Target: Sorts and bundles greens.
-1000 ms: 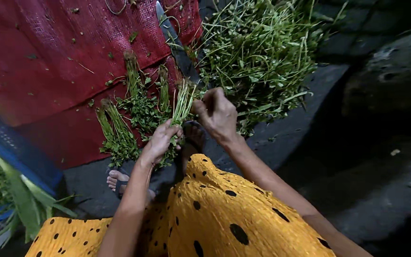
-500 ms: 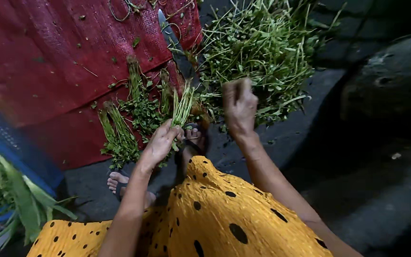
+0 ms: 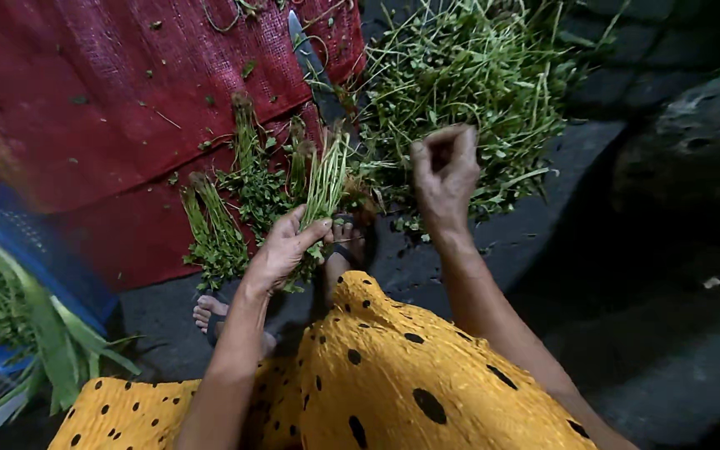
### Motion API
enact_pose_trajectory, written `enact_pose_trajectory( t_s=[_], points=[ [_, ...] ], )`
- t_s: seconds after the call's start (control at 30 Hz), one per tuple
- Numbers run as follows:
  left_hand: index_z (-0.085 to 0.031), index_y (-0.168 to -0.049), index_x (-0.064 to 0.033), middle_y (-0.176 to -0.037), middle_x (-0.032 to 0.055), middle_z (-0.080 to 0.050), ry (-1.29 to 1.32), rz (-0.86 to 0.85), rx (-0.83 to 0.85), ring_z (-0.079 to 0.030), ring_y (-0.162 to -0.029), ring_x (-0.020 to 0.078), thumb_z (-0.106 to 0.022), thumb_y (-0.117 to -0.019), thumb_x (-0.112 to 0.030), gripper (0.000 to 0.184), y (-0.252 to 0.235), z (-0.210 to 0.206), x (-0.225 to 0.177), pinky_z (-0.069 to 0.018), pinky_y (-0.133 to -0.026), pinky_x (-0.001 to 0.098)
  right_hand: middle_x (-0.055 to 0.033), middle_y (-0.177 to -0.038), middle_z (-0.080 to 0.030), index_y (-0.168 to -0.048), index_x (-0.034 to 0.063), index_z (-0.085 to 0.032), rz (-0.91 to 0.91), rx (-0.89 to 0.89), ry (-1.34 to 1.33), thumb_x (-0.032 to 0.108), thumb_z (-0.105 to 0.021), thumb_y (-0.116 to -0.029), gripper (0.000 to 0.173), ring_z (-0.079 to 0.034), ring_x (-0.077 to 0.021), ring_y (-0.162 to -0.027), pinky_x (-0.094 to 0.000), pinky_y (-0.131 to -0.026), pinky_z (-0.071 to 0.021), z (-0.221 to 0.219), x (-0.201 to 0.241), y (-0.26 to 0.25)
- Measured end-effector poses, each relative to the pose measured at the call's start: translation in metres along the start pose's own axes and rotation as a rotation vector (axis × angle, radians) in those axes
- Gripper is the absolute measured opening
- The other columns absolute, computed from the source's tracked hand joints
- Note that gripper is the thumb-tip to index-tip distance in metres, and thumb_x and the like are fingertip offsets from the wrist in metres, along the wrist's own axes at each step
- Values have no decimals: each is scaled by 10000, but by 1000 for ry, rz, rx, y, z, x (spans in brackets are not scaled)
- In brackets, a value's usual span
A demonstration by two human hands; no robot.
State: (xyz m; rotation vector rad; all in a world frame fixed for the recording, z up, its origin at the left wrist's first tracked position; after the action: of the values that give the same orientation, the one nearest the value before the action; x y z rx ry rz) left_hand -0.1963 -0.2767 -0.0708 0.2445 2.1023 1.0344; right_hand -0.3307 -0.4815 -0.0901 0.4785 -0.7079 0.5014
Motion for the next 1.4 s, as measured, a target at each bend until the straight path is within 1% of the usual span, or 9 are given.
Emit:
enact_pose_trajectory(
  t_s=[0.2,0.43,0.67,0.83,0.97,1.07,1.23,1.3,1.4],
  points=[
    [-608,-1244,-18,-1023,85,-697,-287,-43,-104,-676,-873,124,-675,-965,-48,288,-5,-7,-1,-575,-784,291,-118,-1048,-654,-1186,-9,-706,339,346,-312,185,-765,-908,344,-587,-97,-749,-229,-628,-515,-39,44,39],
    [-548,-1318,-18,-984,90,-721,-116,18,-64,-698,-811,132,-658,-983,-57,355,-3,-6,6,-593,-700,264,-77,-1006,-698,-1141,16,-718,196,385,-383,62,-661,-978,179,-645,-72,-694,-219,-599,-571,-38,41,33],
    [-538,-1310,-10,-943,80,-711,-115,23,-89,-676,-769,111,-611,-1012,-59,310,-4,1,10,-561,-659,232,-190,-1100,-691,-1224,2,-687,145,-57,72,172,-581,-1040,272,-697,-241,-886,-407,-799,-594,13,2,-1],
    [-559,-1225,-81,-856,22,-624,-174,52,-85,-585,-704,86,-470,-1089,-200,201,-5,4,10,-490,-601,224,-195,-1110,-674,-1240,-3,-677,-2,-336,206,234,-533,-1061,331,-688,-210,-837,-361,-773,-593,60,-39,-10],
    [-519,-1166,-120,-757,-14,-519,61,131,-45,-497,-578,62,-388,-1116,-207,165,-7,5,9,-462,-522,196,-323,-1409,-491,-1396,-41,-552,43,-485,431,146,-515,-1007,433,-499,-423,-1316,-455,-1120,-401,93,-43,5],
    [-533,-1185,-129,-721,-24,-511,269,162,-12,-501,-548,59,-347,-1126,-233,221,-6,2,4,-488,-512,201,-202,-1222,-631,-1263,-7,-624,-64,-231,191,320,-538,-1060,395,-628,-268,-1104,-404,-942,-526,68,-14,23],
    [-607,-1144,-119,-734,-31,-544,200,80,14,-534,-581,43,-355,-1124,-288,304,-4,-14,-7,-497,-526,182,-25,-1092,-726,-1309,99,-584,-484,786,-781,515,-618,-943,555,-704,-146,-966,-343,-834,-600,-49,37,64],
    [-612,-1114,-113,-820,-22,-584,-20,-9,-32,-567,-697,54,-386,-1107,-224,251,-2,-18,-5,-514,-638,218,10,-1003,-715,-1222,113,-637,-538,846,-941,467,-725,-891,492,-676,-72,-855,-254,-772,-577,-66,55,57],
    [-597,-1161,-66,-770,-13,-509,-255,-19,-70,-497,-659,68,-412,-1114,-223,248,0,-23,-4,-458,-624,233,-23,-981,-738,-1061,98,-715,-678,732,-1075,309,-539,-1039,276,-680,-85,-776,-240,-632,-564,-79,62,26]
  ],
)
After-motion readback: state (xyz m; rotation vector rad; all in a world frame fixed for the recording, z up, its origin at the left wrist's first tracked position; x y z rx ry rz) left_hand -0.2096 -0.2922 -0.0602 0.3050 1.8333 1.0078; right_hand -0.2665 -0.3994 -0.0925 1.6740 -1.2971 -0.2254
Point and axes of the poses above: each hand's wrist, its own y-axis away from the middle knuckle, its own z-axis out of the back of the hand, x = y × z, the point moved 3 cm from there along -y, towards the middle knuckle
